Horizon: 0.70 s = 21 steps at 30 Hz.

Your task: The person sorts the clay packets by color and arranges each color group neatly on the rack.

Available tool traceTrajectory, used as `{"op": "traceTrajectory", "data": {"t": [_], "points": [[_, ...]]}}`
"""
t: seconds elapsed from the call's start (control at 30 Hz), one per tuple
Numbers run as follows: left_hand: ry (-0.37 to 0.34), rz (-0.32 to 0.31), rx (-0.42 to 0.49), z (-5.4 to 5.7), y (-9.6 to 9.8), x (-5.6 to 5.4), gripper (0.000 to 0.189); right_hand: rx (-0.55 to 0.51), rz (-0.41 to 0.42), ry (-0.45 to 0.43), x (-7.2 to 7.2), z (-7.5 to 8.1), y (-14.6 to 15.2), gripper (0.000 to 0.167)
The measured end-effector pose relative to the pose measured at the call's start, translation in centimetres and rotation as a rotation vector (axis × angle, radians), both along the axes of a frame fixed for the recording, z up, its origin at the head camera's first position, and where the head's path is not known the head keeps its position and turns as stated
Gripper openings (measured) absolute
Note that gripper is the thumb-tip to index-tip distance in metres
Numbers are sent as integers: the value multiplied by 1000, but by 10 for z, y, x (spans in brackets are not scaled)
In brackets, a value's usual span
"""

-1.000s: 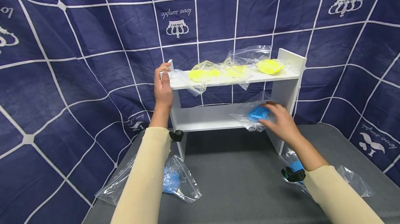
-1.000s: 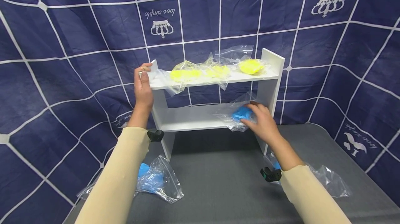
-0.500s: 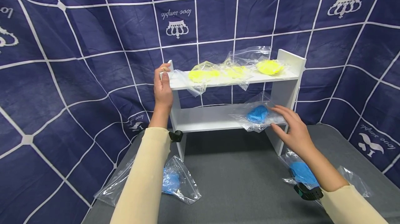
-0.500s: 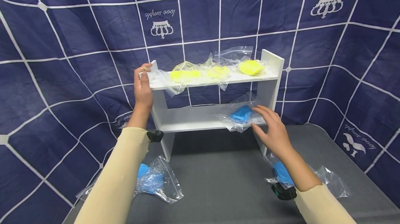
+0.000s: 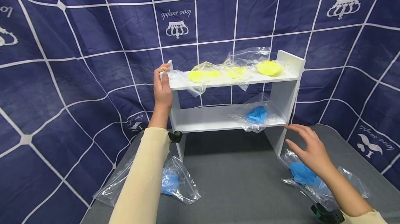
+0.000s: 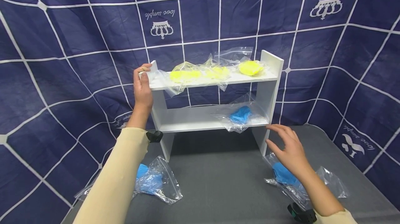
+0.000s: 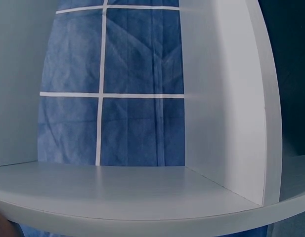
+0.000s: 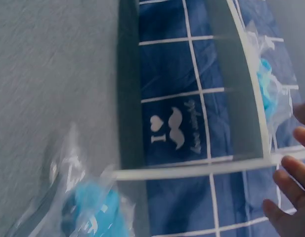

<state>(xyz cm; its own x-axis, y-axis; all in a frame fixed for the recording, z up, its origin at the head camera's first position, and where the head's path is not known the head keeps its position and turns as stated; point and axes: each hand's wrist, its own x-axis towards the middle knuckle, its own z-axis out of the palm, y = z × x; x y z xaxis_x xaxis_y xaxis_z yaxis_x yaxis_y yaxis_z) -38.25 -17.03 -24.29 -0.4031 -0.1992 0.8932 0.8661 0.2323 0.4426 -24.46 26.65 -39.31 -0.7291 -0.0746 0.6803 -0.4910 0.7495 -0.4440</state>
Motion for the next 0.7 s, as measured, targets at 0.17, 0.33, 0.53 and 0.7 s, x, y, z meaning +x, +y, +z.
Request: {"op": "traceTrajectory", "data": {"t": [0.17, 0.33, 0.53, 0.7], "points": [[-3, -3, 12, 3, 4, 7, 22, 24, 30, -104, 5, -12, 17, 51], [-31, -24, 3, 12, 13, 29, 23, 65, 11, -186, 9, -31, 34, 55], [-29, -11, -1, 14, 13, 37, 22, 126, -10, -244, 13, -58, 49, 66], [-18, -18, -6, 14, 12, 35, 24, 197, -41, -276, 15, -75, 57, 79]]}}
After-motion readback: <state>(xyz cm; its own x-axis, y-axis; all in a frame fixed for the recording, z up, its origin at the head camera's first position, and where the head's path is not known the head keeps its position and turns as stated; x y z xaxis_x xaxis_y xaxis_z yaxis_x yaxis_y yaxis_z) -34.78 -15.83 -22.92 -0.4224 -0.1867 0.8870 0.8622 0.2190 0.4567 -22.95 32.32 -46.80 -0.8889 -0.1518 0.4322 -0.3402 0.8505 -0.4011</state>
